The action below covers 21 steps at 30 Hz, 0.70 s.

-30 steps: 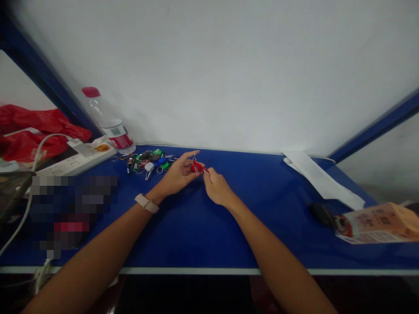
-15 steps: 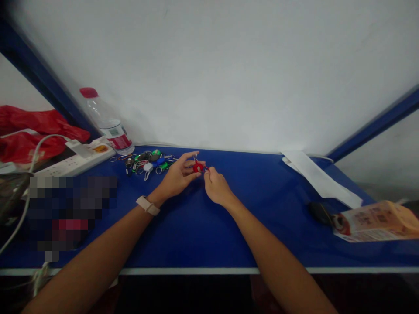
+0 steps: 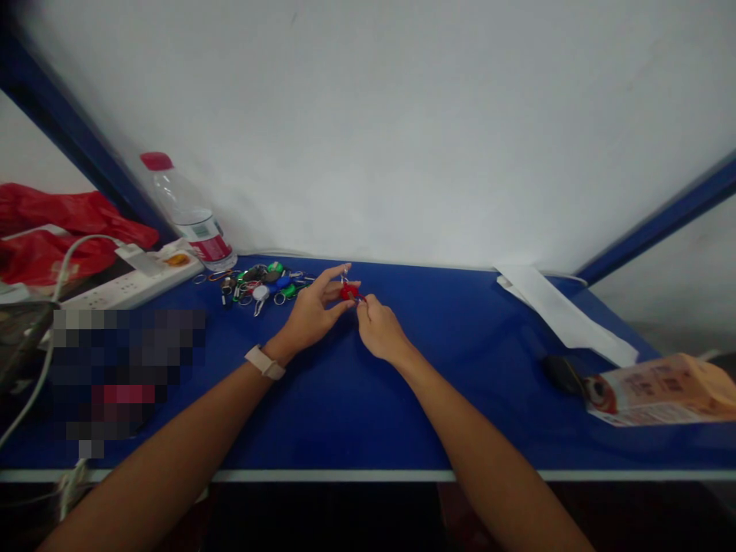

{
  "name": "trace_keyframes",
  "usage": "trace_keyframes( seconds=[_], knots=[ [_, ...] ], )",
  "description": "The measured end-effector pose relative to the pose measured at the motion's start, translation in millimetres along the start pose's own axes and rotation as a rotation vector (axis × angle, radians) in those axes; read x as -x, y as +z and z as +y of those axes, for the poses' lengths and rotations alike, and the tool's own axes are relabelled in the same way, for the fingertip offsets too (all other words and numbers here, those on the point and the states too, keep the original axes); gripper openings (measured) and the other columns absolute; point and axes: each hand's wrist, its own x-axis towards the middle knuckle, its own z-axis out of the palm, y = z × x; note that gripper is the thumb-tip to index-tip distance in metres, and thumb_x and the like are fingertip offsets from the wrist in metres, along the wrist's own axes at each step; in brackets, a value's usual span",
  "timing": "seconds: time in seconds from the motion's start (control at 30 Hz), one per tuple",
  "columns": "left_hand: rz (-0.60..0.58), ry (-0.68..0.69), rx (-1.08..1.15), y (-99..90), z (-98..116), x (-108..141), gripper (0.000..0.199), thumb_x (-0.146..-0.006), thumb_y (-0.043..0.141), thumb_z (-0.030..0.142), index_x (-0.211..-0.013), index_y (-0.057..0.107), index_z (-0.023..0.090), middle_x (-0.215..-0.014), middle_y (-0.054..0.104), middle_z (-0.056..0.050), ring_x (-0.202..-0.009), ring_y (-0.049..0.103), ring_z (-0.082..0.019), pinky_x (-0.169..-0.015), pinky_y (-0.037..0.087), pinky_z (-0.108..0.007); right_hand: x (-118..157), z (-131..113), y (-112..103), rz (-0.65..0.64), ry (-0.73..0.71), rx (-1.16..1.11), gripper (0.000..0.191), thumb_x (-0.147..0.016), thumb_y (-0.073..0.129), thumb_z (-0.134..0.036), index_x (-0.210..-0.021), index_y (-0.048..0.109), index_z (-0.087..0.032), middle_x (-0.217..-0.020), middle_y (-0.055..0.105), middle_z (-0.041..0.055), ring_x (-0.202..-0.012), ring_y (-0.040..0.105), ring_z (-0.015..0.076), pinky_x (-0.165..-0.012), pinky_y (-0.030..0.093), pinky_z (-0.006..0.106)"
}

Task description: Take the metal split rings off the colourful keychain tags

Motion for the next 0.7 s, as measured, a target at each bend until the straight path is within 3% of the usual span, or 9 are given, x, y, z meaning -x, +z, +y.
trace_keyframes(
  seconds=[0.17, 0.5, 0.7],
  knots=[
    [0.132, 0.008, 0.009, -4.6, -4, -4, 0.062, -0.082, 0.073, 0.012, -0.139, 0.052, 0.018, -0.118, 0.074, -0.013, -0.11, 0.072, -0.025, -0.106, 0.055, -0.047, 1, -4, -2, -0.005, 0.022, -0.04, 0.028, -0.1, 0.035, -0.036, -0.076, 0.042, -0.024, -0.067, 0.054, 0.0016, -0.062, 0.051, 0.0184, -0.064, 0.037, 0.03],
    [0.183, -0.052, 0.151, -8.1, -10, -8, 0.072, -0.08, 0.075, 0.018, -0.146, 0.045, 0.017, -0.119, 0.073, -0.015, -0.105, 0.074, -0.023, -0.1, 0.059, -0.044, 3, -3, -1, -0.043, -0.004, -0.029, 0.026, -0.099, 0.038, -0.041, -0.083, 0.047, -0.023, -0.066, 0.056, -0.001, -0.061, 0.052, 0.0177, -0.062, 0.032, 0.029],
    [0.255, 0.0, 0.11, -15.9, -6, -11, 0.084, -0.079, 0.076, 0.021, -0.153, 0.036, 0.023, -0.123, 0.069, -0.012, -0.101, 0.072, -0.02, -0.087, 0.062, -0.035, 3, 0, 0, -0.041, -0.056, -0.02, 0.023, -0.1, 0.041, -0.04, -0.093, 0.055, -0.022, -0.072, 0.059, -0.0004, -0.066, 0.054, 0.0174, -0.067, 0.035, 0.03]
  ],
)
